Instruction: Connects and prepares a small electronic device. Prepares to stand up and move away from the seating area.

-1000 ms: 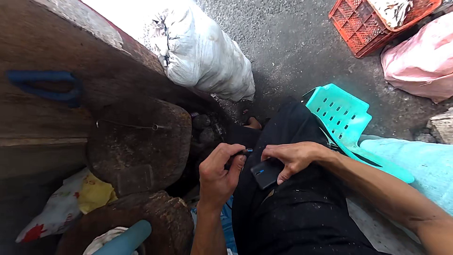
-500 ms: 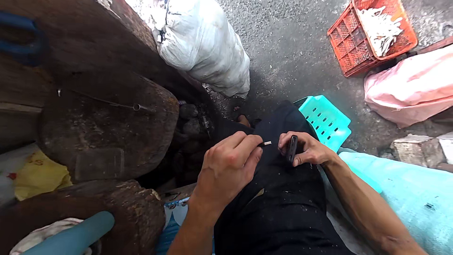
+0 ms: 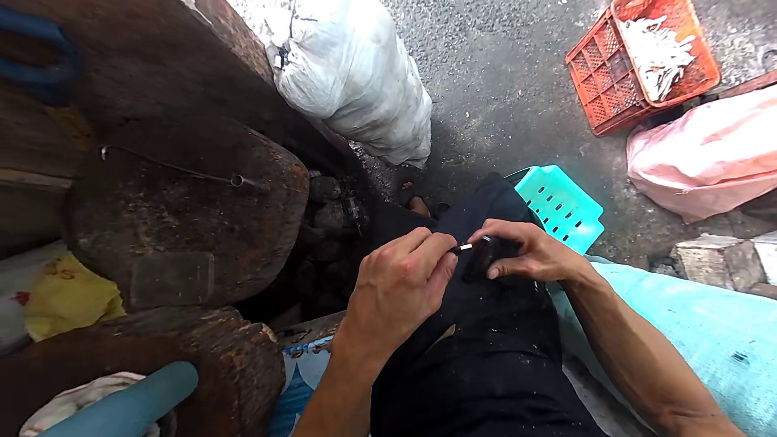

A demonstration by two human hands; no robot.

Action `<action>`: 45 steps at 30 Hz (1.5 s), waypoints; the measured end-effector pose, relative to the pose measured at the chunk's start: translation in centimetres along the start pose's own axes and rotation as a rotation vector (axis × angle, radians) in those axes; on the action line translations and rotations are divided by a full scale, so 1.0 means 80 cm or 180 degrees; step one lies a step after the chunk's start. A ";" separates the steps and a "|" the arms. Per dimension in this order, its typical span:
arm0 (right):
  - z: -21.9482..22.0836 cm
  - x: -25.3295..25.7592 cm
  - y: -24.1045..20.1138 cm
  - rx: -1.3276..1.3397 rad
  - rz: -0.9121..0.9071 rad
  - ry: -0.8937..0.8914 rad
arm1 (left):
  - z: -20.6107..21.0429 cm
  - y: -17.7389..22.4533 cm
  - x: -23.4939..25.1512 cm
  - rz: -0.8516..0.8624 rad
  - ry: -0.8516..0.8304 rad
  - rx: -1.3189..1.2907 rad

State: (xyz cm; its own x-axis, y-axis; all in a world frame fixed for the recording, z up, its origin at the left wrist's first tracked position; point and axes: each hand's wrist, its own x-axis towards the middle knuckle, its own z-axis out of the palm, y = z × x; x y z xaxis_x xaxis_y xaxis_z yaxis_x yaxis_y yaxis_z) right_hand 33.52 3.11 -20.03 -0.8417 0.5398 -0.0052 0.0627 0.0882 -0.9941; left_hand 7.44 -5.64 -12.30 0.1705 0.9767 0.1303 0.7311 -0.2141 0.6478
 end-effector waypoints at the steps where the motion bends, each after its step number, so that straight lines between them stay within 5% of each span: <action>1: 0.000 0.003 -0.007 -0.0283 0.0010 0.0047 | -0.001 -0.002 0.000 -0.0014 -0.0007 -0.0058; 16: -0.011 0.015 -0.042 -0.1493 -0.0315 0.0332 | -0.010 -0.007 0.008 0.0174 -0.0080 -0.0177; 30: -0.026 0.026 -0.076 -0.2617 -0.0266 -0.0270 | -0.011 0.006 0.005 0.0016 -0.0263 0.0731; 45: -0.024 0.049 -0.080 -0.2456 -0.0155 -0.0618 | 0.014 -0.010 0.004 0.0179 -0.0092 0.0561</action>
State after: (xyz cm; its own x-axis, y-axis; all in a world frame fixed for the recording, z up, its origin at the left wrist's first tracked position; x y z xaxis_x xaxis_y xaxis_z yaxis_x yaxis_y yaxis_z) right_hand 30.84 6.26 -13.50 -0.9270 0.3714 -0.0530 0.3174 0.7010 -0.6387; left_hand 7.65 -5.15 -13.62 0.2314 0.9628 0.1393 0.8238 -0.2701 0.4984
